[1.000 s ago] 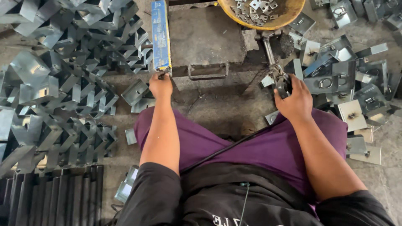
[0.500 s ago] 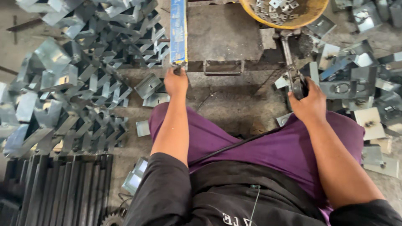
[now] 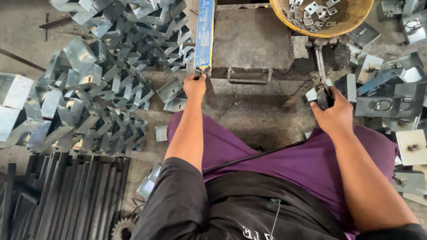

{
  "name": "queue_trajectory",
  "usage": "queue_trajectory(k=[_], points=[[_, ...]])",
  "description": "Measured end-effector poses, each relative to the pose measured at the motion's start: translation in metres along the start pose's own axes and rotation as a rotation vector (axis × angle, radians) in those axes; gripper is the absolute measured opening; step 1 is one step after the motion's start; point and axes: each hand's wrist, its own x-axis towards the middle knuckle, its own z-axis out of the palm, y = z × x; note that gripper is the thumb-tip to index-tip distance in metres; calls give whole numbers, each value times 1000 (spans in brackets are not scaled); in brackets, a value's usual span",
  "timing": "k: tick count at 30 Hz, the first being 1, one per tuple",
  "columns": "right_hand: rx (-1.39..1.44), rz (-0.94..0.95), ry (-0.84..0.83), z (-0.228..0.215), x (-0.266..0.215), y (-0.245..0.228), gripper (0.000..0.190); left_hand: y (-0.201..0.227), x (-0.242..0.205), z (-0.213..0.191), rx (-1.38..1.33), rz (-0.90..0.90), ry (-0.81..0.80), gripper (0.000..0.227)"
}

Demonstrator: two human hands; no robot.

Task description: The person sits on the floor and welds small metal brackets to square metal plates using a handheld welding torch. They pick up plates and brackets from piles, position them on a work surface, and weld them together, creating bright sparks.

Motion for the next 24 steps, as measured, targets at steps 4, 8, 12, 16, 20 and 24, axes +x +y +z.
queue_trajectory(k=[4, 8, 12, 16, 20, 24], points=[[-2, 28, -32, 4, 3, -9, 67, 9, -20, -26, 349, 200, -11, 32], [20, 20, -85, 9, 10, -15, 67, 41, -82, -84, 749, 237, -301, 41], [20, -17, -133, 15, 16, -14, 66, 85, -167, -168, 1005, 135, -687, 38], [41, -76, -155, 23, 22, -10, 67, 153, -210, -241, 1033, 280, -523, 27], [58, -132, -166, 32, 22, -10, 65, 207, -203, -282, 669, 1179, 290, 11], [50, -226, -102, 41, 26, -15, 67, 212, -188, -246, -231, 1050, 414, 16]])
